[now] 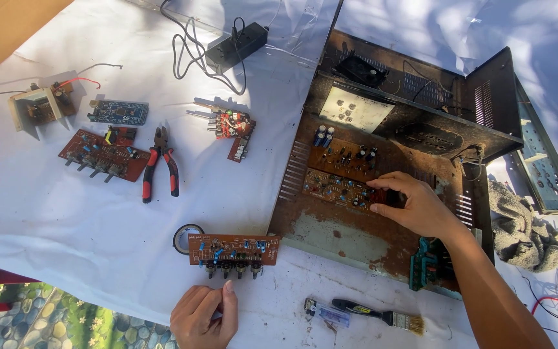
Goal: Assembling an electronic device by fitting various circuit boards and components into a metal chassis.
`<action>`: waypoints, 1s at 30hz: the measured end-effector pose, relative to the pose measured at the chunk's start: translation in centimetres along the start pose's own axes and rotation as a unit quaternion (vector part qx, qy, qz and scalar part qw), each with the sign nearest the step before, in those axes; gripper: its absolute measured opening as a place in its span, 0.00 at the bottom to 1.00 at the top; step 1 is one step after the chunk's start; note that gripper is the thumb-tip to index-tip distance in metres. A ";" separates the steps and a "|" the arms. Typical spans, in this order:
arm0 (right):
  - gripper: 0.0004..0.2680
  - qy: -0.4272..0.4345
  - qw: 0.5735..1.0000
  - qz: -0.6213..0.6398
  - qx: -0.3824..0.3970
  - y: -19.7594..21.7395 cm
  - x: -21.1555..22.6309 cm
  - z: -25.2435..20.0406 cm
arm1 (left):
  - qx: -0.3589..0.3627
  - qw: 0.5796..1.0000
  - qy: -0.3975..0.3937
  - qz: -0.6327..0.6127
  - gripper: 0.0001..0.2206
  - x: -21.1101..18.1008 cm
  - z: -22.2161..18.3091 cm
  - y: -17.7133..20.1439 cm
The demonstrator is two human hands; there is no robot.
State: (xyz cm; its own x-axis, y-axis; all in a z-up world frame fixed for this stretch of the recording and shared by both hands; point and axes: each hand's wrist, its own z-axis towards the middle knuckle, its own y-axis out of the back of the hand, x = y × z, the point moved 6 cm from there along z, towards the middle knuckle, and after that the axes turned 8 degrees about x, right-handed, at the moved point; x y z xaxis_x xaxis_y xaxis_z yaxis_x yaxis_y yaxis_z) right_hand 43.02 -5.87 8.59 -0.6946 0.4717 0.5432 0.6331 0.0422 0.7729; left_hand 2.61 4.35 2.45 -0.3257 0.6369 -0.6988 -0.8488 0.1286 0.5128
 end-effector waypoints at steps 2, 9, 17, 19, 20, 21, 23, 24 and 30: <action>0.18 0.003 1.000 -0.011 -0.002 0.0 -0.3 0.1 | 0.003 1.000 0.002 0.003 0.14 0.2 -0.1 -0.1; 0.17 0.002 1.000 -0.012 -0.009 0.1 -0.3 -0.1 | 0.005 1.000 0.017 0.003 0.14 0.1 0.0 -0.2; 0.23 -0.001 1.000 -0.001 -0.023 0.3 -0.4 -0.4 | 0.012 1.000 0.014 0.009 0.15 0.3 0.0 -0.4; 0.26 -0.014 1.000 0.004 -0.019 0.5 -0.3 -0.6 | 0.021 0.999 0.021 0.017 0.14 0.6 -0.3 -0.5; 0.26 -0.023 1.000 0.002 -0.016 0.6 -0.3 -0.6 | 0.021 0.999 0.020 0.017 0.14 0.5 -0.2 -0.4; 0.25 -0.032 0.999 0.000 -0.014 0.7 -0.2 -0.7 | 0.021 0.999 0.019 0.018 0.14 0.5 -0.2 -0.4; 0.25 -0.043 0.999 -0.008 -0.005 0.5 -0.3 -0.8 | 0.030 0.999 0.029 0.027 0.15 0.8 -0.4 -0.6; 0.24 -0.053 0.998 -0.016 0.008 0.2 -0.4 -0.8 | 0.040 0.998 0.042 0.037 0.15 1.0 -0.5 -0.7; 0.24 -0.030 0.999 -0.018 0.005 0.2 0.0 -0.5 | 0.029 0.999 0.023 0.025 0.15 0.3 -0.1 -0.3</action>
State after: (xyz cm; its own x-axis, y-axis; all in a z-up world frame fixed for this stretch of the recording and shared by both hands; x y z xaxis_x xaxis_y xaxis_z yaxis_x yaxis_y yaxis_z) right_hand 42.98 -6.30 8.95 -0.6947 0.5224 0.4944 0.6122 0.0686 0.7878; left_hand 2.74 4.46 2.04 -0.3866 0.6081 -0.6934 -0.8062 0.1424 0.5743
